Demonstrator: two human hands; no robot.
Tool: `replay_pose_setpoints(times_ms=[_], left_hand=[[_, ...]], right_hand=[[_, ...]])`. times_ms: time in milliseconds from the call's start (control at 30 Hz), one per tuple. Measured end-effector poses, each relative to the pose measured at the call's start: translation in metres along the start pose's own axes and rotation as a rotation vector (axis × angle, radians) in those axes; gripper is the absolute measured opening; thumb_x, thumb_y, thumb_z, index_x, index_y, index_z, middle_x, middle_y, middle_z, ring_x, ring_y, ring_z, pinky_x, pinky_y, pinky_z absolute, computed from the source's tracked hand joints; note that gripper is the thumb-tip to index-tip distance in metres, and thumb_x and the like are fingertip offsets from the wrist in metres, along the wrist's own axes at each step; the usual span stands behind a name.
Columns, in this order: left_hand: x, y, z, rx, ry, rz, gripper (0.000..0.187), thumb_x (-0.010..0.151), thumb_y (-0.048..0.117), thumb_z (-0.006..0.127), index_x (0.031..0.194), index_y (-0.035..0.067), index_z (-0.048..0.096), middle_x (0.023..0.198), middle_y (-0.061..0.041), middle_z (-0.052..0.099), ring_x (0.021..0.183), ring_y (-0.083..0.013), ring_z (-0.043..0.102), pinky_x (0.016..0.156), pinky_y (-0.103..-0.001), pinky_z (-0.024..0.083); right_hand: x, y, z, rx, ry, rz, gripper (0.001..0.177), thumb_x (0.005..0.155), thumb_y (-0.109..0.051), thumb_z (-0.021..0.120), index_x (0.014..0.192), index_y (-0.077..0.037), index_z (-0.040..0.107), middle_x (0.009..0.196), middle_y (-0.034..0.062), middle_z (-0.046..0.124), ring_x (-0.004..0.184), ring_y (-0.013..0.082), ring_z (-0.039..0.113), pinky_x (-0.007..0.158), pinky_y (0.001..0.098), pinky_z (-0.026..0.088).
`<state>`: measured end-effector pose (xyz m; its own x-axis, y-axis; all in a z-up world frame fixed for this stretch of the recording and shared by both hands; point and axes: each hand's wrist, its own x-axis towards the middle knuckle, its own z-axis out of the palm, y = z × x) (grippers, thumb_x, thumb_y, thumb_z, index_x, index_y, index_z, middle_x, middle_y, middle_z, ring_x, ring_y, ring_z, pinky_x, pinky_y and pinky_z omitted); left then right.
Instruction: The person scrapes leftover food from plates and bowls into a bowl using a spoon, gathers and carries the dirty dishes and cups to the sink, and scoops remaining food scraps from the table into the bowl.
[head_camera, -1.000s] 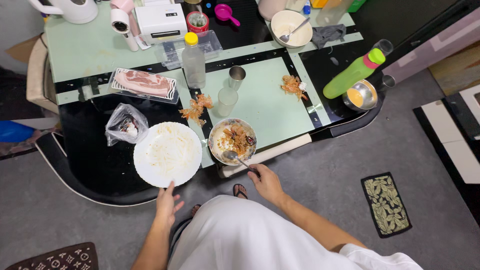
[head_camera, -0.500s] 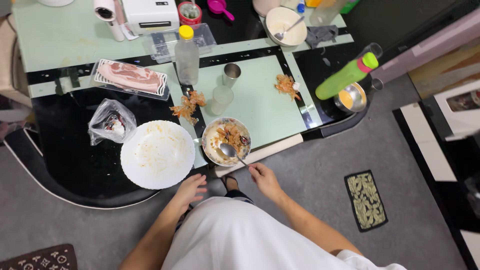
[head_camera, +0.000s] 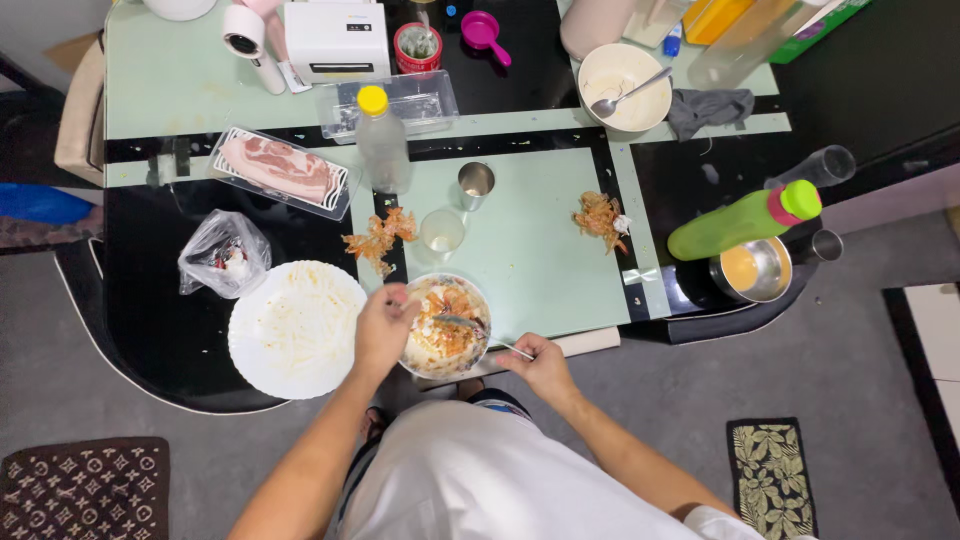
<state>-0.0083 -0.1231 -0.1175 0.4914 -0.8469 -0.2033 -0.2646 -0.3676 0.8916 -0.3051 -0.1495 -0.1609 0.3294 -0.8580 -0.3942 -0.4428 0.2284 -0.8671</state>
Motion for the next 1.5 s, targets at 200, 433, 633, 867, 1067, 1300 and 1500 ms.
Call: replay_pose_setpoints(times_ms=[200, 433, 633, 867, 1067, 1300, 1500], left_hand=[[0.038, 0.055, 0.02, 0.159, 0.029, 0.053, 0.09, 0.072, 0.023, 0.09, 0.147, 0.003, 0.044, 0.14, -0.017, 0.051, 0.109, -0.027, 0.063, 0.093, -0.038, 0.054], [0.054, 0.067, 0.05, 0.264, -0.048, 0.035, 0.116, 0.066, 0.027, 0.092, 0.156, 0.004, 0.024, 0.155, -0.019, 0.038, 0.128, -0.0339, 0.055, 0.105, -0.041, 0.048], [0.064, 0.065, 0.063, 0.316, 0.049, 0.151, 0.098, 0.08, 0.023, 0.086, 0.156, 0.002, 0.03, 0.15, -0.021, 0.046, 0.134, -0.037, 0.051, 0.11, -0.041, 0.042], [0.067, 0.083, 0.066, 0.302, 0.03, -0.072, 0.088, 0.079, 0.026, 0.084, 0.152, 0.011, 0.037, 0.146, -0.014, 0.053, 0.129, -0.032, 0.056, 0.107, -0.04, 0.046], [0.08, 0.079, 0.074, 0.266, 0.017, -0.072, 0.095, 0.076, 0.025, 0.086, 0.152, 0.009, 0.032, 0.145, -0.018, 0.053, 0.13, -0.0344, 0.055, 0.108, -0.042, 0.044], [0.099, 0.086, 0.1, 0.28, -0.038, -0.016, 0.097, 0.074, 0.026, 0.088, 0.152, 0.009, 0.033, 0.143, -0.019, 0.055, 0.13, -0.0354, 0.055, 0.107, -0.043, 0.045], [0.113, 0.092, 0.134, 0.201, -0.136, 0.028, 0.095, 0.075, 0.026, 0.086, 0.152, 0.01, 0.034, 0.142, -0.016, 0.059, 0.13, -0.0331, 0.058, 0.107, -0.042, 0.047]], right_hand=[[0.044, 0.009, -0.042, 0.035, 0.098, -0.018, 0.053, 0.078, -0.014, 0.09, 0.07, -0.011, 0.038, 0.062, -0.0077, 0.036, 0.058, 0.0054, 0.031, 0.049, 0.0255, 0.029], [0.139, -0.057, -0.044, -0.165, 0.359, -0.504, 0.046, 0.071, -0.012, 0.091, 0.103, 0.0, 0.06, 0.1, 0.01, 0.056, 0.081, 0.0214, 0.055, 0.07, 0.035, 0.049], [0.22, -0.12, -0.018, -0.279, 0.304, -0.538, 0.057, 0.066, -0.018, 0.094, 0.101, 0.004, 0.055, 0.143, 0.0208, 0.045, 0.108, 0.034, 0.056, 0.089, 0.0395, 0.051], [0.269, -0.157, -0.015, -0.379, 0.115, -0.483, 0.062, 0.07, -0.02, 0.092, 0.118, 0.001, 0.058, 0.138, 0.0169, 0.058, 0.117, 0.0351, 0.063, 0.097, 0.0407, 0.052], [0.224, -0.209, -0.049, -0.247, 0.129, -0.555, 0.053, 0.07, -0.021, 0.094, 0.082, 0.001, 0.048, 0.132, 0.0155, 0.067, 0.088, 0.0302, 0.064, 0.078, 0.0348, 0.053], [0.172, -0.218, -0.055, -0.106, 0.061, -0.712, 0.062, 0.073, -0.028, 0.094, 0.072, -0.003, 0.038, 0.128, 0.02, 0.067, 0.11, 0.0262, 0.07, 0.087, 0.0325, 0.057], [0.182, -0.171, -0.085, -0.134, 0.259, -0.628, 0.058, 0.085, -0.032, 0.087, 0.07, 0.0, 0.041, 0.138, 0.0239, 0.062, 0.111, 0.0293, 0.067, 0.086, 0.0337, 0.055]])
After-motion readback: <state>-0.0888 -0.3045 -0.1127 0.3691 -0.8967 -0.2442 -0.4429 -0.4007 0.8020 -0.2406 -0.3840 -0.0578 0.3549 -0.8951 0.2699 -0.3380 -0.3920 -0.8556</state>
